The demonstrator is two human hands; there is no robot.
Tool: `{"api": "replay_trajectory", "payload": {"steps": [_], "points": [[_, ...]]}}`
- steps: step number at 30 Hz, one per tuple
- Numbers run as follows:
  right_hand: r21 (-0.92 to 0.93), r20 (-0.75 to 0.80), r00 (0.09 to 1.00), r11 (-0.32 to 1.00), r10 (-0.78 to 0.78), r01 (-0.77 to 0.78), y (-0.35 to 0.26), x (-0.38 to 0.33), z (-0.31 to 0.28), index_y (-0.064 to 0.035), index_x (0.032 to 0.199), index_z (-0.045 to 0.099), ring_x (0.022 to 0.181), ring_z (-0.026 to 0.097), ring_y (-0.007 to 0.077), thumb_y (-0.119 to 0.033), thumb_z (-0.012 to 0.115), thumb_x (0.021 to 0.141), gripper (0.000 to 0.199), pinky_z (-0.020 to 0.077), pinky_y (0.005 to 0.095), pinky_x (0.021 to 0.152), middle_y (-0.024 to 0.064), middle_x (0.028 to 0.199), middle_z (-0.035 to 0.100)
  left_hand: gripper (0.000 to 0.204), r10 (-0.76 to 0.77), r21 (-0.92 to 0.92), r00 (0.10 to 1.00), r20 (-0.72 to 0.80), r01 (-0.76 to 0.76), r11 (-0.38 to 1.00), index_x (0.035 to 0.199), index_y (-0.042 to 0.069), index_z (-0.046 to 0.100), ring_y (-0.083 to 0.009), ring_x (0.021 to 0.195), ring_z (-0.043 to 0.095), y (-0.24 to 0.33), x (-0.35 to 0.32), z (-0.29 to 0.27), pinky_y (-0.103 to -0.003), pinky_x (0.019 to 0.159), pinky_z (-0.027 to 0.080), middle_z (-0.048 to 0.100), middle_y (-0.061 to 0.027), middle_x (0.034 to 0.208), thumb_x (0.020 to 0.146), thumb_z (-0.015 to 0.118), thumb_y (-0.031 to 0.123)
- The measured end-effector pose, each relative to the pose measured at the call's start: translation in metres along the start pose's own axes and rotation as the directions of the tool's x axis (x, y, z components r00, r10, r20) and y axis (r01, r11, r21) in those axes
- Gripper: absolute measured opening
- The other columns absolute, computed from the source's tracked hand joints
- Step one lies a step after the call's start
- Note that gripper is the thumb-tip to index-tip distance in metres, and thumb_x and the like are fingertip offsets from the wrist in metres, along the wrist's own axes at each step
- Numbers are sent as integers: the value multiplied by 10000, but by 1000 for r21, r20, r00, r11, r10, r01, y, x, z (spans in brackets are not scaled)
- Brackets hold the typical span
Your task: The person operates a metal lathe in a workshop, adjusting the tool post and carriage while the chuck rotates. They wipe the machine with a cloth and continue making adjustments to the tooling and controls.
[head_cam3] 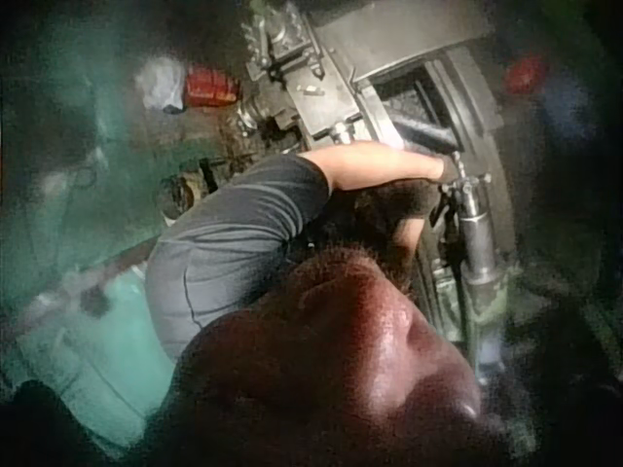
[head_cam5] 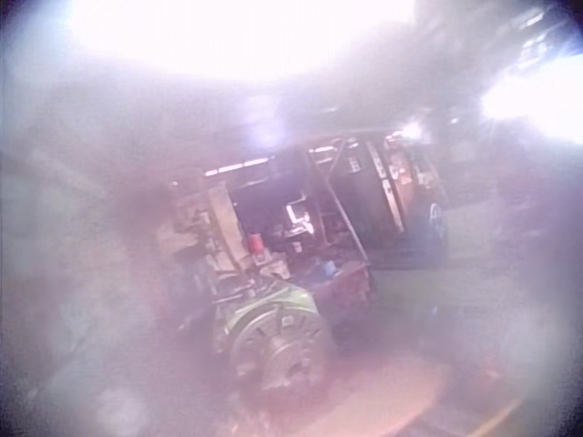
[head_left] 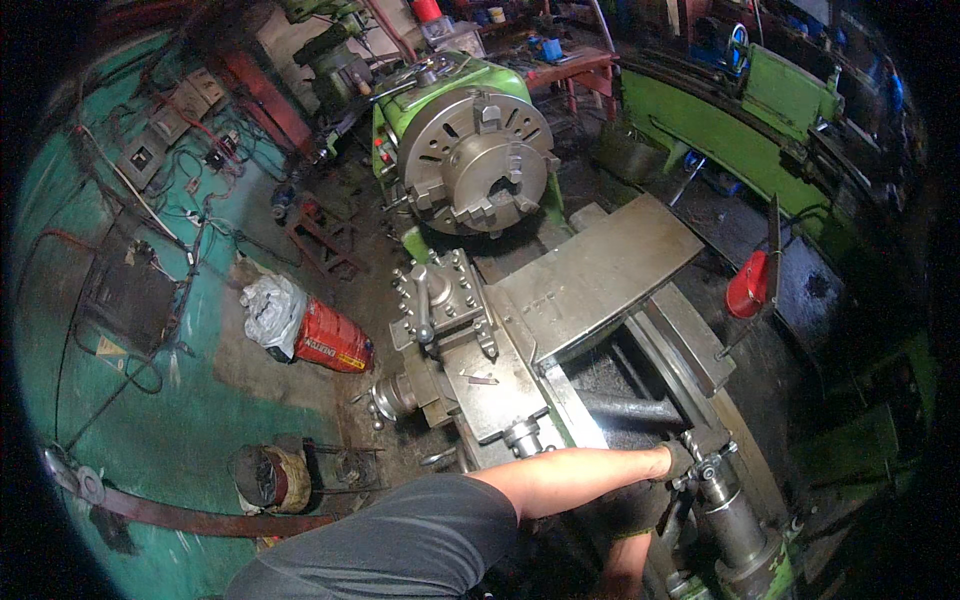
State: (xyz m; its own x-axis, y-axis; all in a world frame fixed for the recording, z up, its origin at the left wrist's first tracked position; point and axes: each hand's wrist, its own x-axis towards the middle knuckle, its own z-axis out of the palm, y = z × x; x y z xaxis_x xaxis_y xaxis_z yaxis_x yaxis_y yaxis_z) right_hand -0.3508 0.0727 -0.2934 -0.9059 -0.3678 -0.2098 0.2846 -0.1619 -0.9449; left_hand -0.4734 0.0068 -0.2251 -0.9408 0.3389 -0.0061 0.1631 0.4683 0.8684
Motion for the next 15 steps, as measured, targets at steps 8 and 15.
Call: {"api": "replay_trajectory", "payload": {"steps": [8,15], "points": [[33,-11,1000,999,7,-6,8,-3,0,-149,1104,615,883,599,243,-409,498,1108,285,527,454,794,63,996,572,222,-6,14,1000,-24,7,1000,1199,29,655,-383,1124,746,41,-21,-32,-469,903,606,722,-231,1160,1002,628,128],[-26,-47,998,999,-49,47,-12,-10,5,-158,949,628,690,602,232,-356,523,1106,273,552,454,652,52,782,561,344,49,-59,999,-18,-50,997,1276,19,663,-349,1089,730,-7,-9,-4,-469,950,578,736,-207,1179,1050,639,277]]}}
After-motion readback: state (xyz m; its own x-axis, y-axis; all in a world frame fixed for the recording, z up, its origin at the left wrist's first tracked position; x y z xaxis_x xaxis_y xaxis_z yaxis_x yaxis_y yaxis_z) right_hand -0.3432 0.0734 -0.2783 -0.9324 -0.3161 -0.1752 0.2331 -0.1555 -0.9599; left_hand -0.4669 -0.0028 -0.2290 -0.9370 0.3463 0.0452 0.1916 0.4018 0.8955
